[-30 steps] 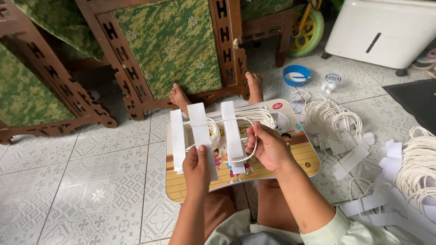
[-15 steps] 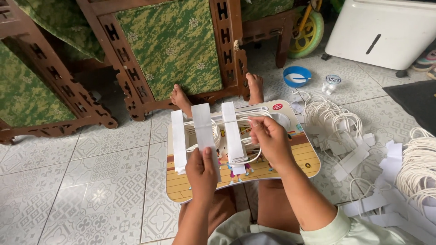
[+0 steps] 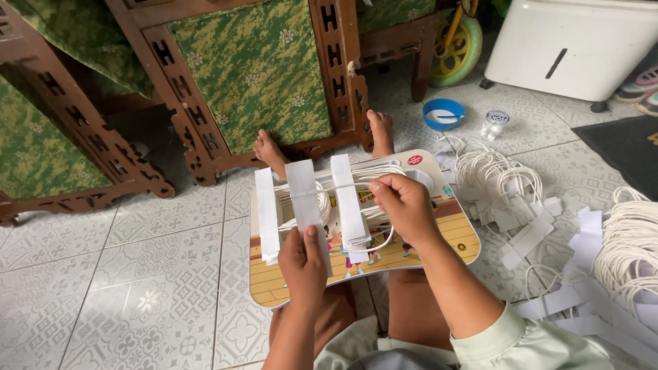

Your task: Assembling white cord handles by securing bundles of cord to cardboard templates using adhesive paper strips.

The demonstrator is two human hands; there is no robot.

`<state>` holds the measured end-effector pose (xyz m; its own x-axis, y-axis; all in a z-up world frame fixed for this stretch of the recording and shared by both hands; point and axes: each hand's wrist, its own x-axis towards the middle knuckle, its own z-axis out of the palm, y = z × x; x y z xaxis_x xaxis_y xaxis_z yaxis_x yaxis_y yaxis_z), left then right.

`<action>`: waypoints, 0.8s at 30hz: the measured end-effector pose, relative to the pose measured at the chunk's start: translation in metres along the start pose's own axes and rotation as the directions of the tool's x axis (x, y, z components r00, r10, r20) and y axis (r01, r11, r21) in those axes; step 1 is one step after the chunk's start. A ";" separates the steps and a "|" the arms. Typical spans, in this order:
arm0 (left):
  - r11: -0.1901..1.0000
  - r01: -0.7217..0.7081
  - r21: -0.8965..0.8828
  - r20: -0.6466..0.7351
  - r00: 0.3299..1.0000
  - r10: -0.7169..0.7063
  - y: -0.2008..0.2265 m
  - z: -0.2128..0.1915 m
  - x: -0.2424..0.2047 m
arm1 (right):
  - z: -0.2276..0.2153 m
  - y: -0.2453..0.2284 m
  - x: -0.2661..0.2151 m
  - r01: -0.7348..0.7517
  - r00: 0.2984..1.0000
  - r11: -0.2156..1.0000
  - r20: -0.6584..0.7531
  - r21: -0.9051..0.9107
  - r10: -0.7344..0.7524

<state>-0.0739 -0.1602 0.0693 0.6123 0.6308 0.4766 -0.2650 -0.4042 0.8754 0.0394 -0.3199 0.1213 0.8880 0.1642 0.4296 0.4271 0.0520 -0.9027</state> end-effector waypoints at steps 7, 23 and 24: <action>0.998 0.037 -0.059 0.035 0.999 -0.035 0.001 -0.001 0.001 | -0.013 0.019 0.012 -0.497 0.867 0.715 0.243 0.492 0.435; 0.944 0.230 -0.235 -0.046 0.968 -0.247 0.000 0.004 0.011 | -0.019 0.038 -0.018 -0.453 0.843 0.787 0.488 0.420 0.225; 0.929 0.271 -0.251 -0.032 0.957 -0.287 0.003 0.003 0.009 | -0.018 0.038 -0.029 -0.463 0.846 0.787 0.469 0.409 0.254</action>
<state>-0.0669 -0.1574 0.0760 0.6382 0.7415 0.2072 -0.2678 -0.0386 0.9627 0.0333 -0.3408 0.0752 0.7796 0.6140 0.1231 -0.1446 0.3678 -0.9186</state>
